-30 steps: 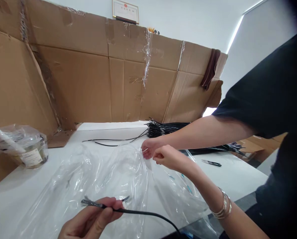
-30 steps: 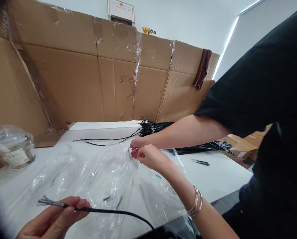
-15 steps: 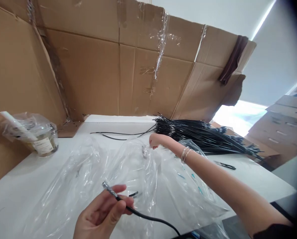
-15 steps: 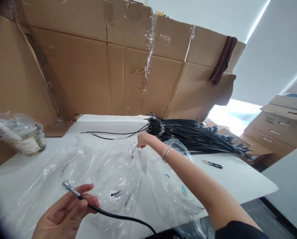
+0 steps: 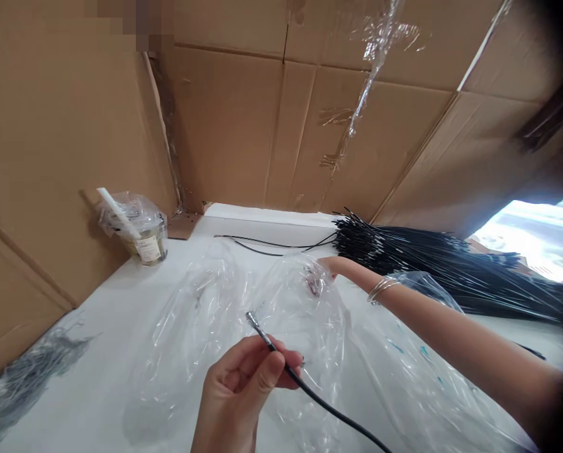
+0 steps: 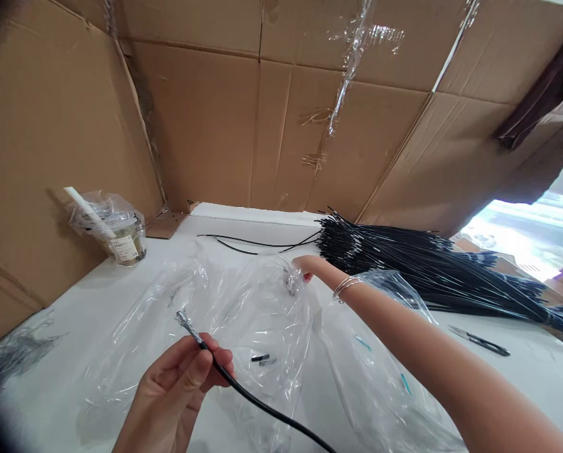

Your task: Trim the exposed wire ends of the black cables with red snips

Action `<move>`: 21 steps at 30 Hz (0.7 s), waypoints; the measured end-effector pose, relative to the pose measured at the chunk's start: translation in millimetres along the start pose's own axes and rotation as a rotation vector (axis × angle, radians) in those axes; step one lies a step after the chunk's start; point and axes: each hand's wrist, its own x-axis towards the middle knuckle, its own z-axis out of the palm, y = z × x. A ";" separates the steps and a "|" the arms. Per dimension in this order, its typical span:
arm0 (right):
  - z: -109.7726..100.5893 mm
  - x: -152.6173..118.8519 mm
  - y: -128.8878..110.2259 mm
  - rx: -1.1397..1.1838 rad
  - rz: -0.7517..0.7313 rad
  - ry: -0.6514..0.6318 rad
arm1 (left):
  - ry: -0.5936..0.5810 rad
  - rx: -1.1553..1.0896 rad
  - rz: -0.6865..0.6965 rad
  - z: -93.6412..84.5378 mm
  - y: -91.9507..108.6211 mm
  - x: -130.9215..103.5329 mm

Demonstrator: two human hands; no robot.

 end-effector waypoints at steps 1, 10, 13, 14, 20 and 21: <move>0.5 0.1 -1.9 -0.013 0.017 -0.010 | -0.002 -0.006 -0.015 -0.8 0.3 0.5; -37.0 -42.7 2.6 -0.167 0.143 0.385 | -0.030 -0.090 -0.122 -3.0 2.7 -0.2; -51.6 -79.8 8.8 -0.202 0.142 0.579 | -0.047 -0.117 -0.161 -4.0 2.5 1.0; -53.8 -93.8 9.3 -0.203 0.133 0.624 | -0.059 -0.129 -0.172 -4.7 2.1 1.6; -30.0 -163.9 -0.6 -0.056 -0.081 0.754 | -0.112 -0.146 -0.228 -4.3 2.2 0.0; -20.5 -171.4 -3.7 0.033 -0.173 0.735 | -0.085 -0.140 -0.228 -2.8 3.1 -1.5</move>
